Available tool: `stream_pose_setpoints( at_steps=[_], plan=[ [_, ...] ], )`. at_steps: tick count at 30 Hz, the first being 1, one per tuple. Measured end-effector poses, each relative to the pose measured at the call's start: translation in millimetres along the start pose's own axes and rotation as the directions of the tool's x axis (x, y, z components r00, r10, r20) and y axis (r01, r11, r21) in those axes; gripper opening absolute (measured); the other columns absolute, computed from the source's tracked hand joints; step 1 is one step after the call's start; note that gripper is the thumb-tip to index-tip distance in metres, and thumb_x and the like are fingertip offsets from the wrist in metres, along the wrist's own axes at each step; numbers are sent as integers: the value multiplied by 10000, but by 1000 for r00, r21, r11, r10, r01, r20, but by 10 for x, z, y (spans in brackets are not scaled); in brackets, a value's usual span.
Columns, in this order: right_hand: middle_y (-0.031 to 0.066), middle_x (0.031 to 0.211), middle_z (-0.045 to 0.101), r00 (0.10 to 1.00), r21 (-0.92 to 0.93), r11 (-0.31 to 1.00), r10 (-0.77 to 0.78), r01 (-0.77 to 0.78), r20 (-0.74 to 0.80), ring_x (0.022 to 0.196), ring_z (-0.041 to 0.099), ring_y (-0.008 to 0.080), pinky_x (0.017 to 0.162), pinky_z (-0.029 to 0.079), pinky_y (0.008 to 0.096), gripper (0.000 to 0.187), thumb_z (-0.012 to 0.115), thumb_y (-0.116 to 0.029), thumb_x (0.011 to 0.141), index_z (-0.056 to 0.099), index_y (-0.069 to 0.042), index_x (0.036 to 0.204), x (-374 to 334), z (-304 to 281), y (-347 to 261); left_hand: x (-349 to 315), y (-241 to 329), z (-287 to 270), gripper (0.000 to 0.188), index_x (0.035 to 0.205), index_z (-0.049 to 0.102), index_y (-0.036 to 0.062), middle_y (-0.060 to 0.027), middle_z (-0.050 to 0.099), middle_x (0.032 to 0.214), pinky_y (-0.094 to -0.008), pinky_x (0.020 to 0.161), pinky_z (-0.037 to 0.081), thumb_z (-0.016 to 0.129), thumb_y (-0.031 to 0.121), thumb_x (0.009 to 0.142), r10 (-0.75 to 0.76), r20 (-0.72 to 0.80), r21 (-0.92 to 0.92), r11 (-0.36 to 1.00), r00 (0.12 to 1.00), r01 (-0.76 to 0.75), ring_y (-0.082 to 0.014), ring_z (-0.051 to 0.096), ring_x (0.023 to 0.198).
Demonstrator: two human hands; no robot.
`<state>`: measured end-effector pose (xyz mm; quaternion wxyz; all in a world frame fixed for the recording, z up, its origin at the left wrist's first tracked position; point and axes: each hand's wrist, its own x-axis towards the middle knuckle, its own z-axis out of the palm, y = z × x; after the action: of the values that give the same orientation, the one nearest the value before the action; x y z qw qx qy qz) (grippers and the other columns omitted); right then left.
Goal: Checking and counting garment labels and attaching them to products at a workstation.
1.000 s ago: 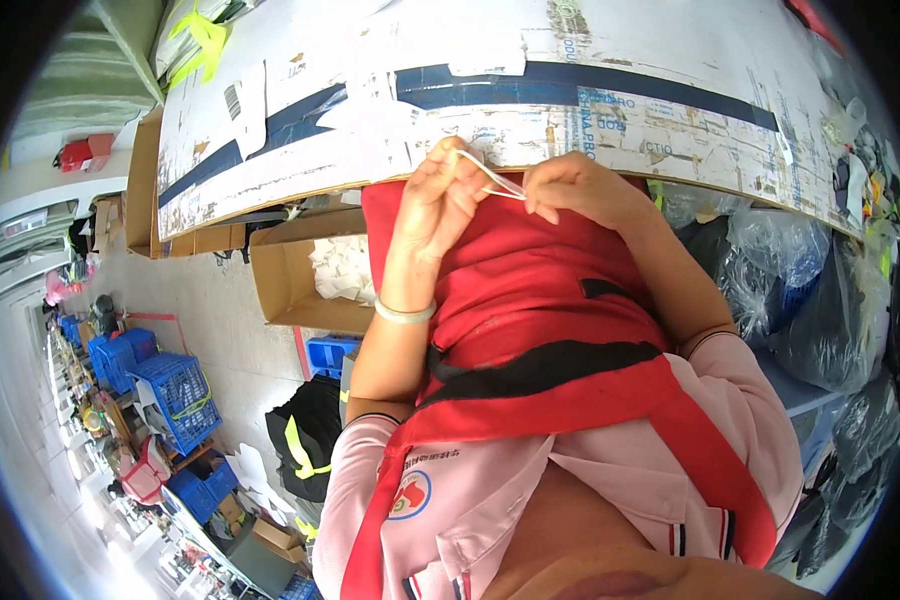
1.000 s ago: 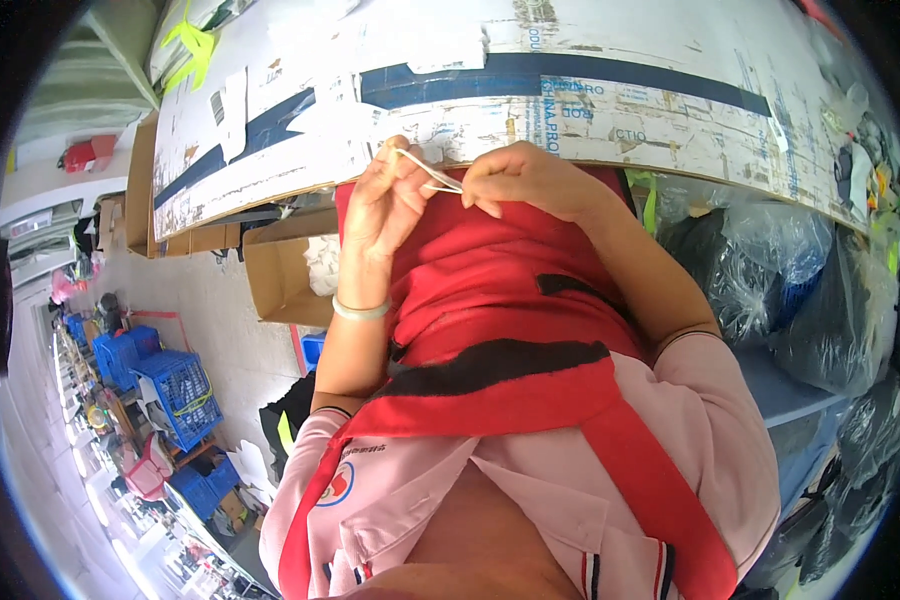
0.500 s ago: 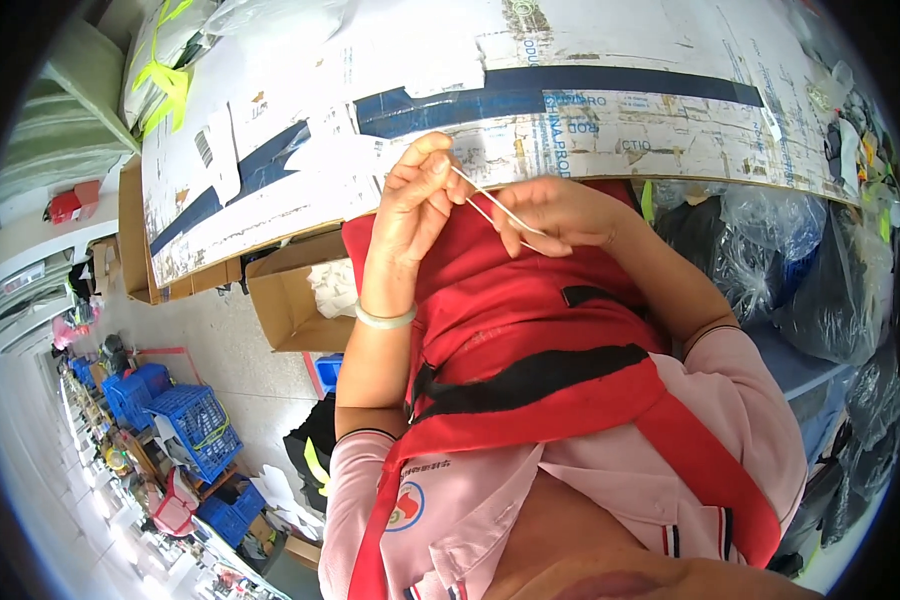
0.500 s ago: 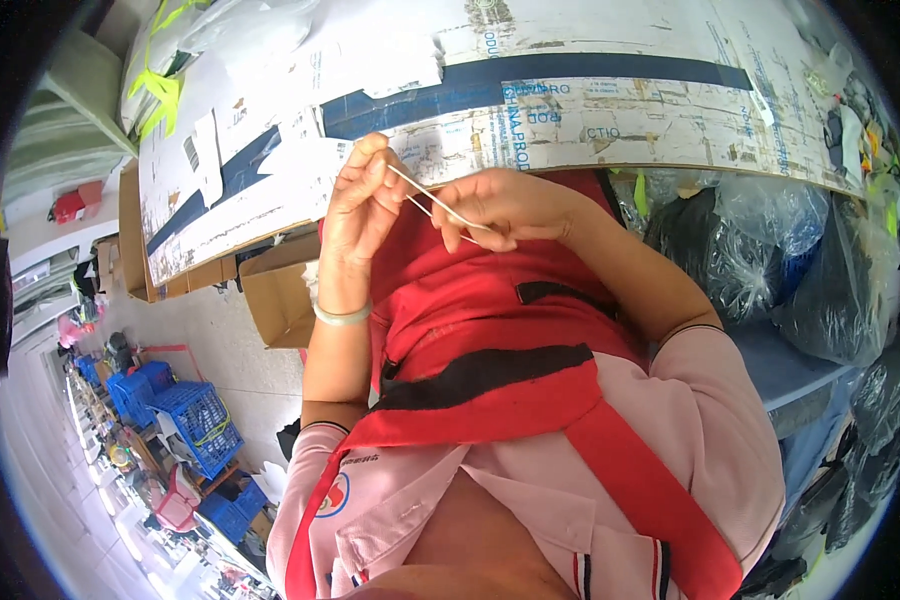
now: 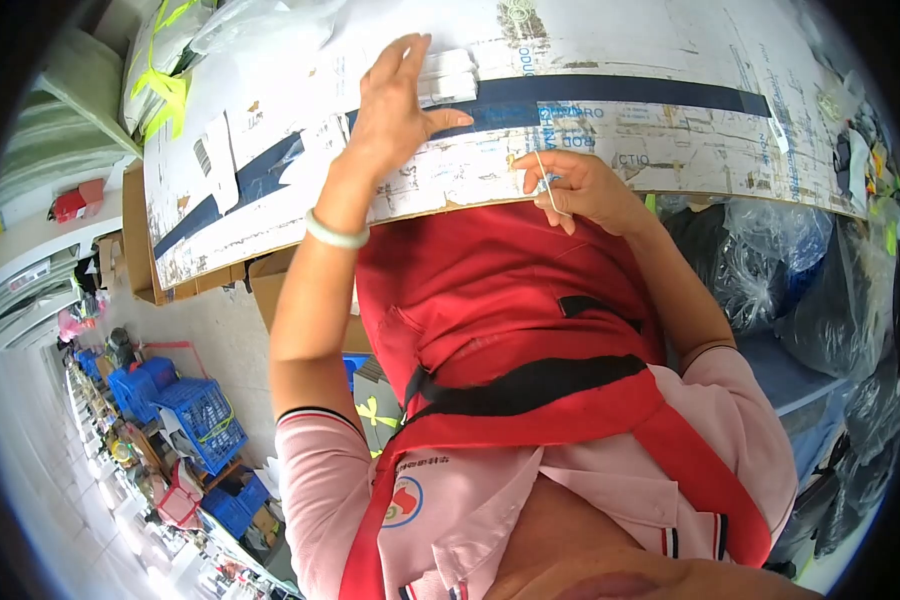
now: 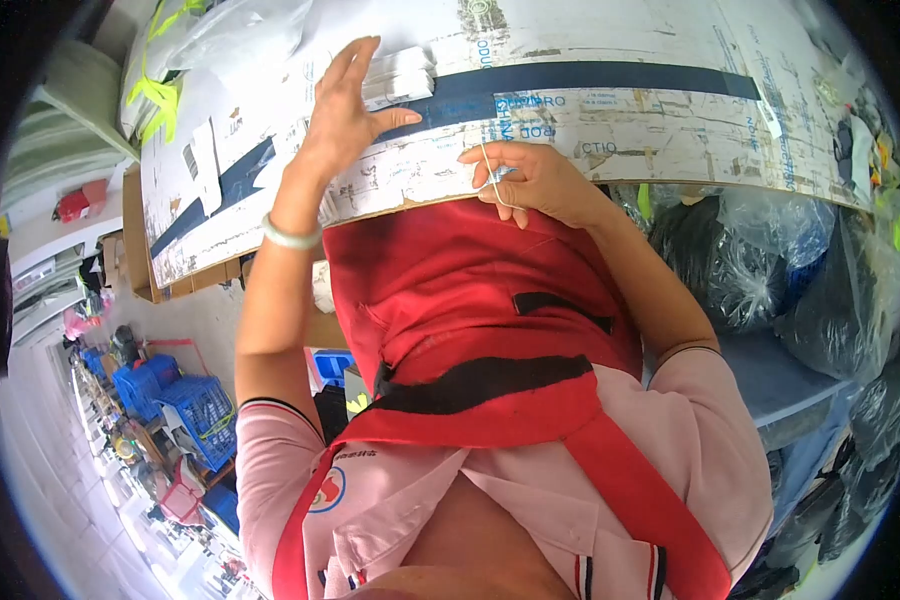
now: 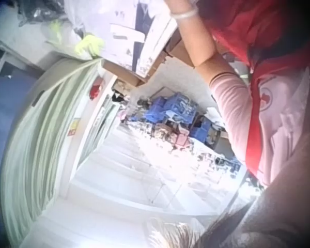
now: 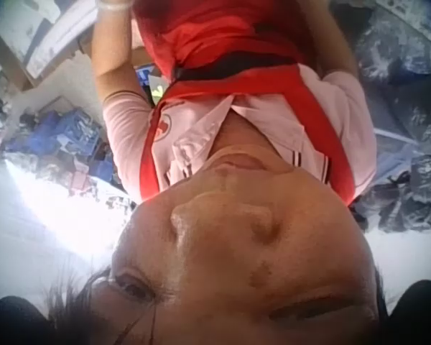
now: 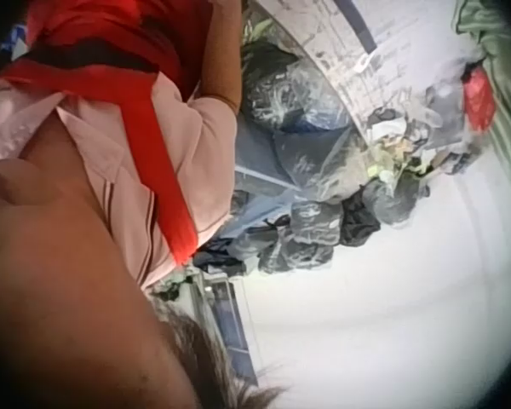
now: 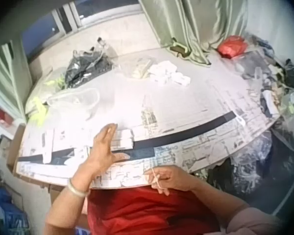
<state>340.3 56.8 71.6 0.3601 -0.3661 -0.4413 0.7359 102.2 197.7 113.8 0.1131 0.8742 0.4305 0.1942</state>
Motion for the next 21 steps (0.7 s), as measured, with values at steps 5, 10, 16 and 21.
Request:
stream_pose_setpoints(
  at_steps=[5, 10, 16, 21],
  plan=[
    [59, 1003, 585, 998, 35, 998, -59, 60, -17, 693, 593, 105, 513, 495, 198, 454, 666, -162, 935, 537, -7, 1341, 97, 4, 60, 168, -228, 191, 1003, 1435, 416, -6, -211, 485, 1406, -433, 1115, 308, 835, 473, 660, 72, 159, 173, 980, 985, -99, -336, 461, 1312],
    [52, 994, 568, 997, 72, 995, -66, 68, -34, 662, 578, 104, 493, 489, 199, 365, 621, -103, 955, 531, -3, 1294, 109, -64, 96, 176, -318, 275, 1002, 1437, 408, 1, -190, 533, 1338, -429, 1058, 336, 735, 599, 703, 23, 230, 222, 972, 973, -76, -324, 469, 1284],
    [58, 996, 569, 997, 50, 997, -60, 63, -53, 671, 582, 105, 502, 486, 196, 354, 606, -109, 966, 524, -6, 1295, 121, -17, 85, 22, -428, 354, 914, 1427, 405, -5, -196, 542, 1291, -429, 1029, 370, 687, 583, 786, 119, 98, 308, 940, 988, -144, -316, 498, 1223],
    [50, 993, 561, 996, 15, 998, -52, 53, -70, 688, 579, 100, 518, 486, 200, 359, 613, -128, 966, 526, -10, 1294, 135, 32, 84, 2, -382, 404, 845, 1401, 420, -20, -211, 534, 1270, -427, 1023, 389, 675, 547, 829, 87, 101, 297, 948, 991, -114, -341, 507, 1183]
  ],
)
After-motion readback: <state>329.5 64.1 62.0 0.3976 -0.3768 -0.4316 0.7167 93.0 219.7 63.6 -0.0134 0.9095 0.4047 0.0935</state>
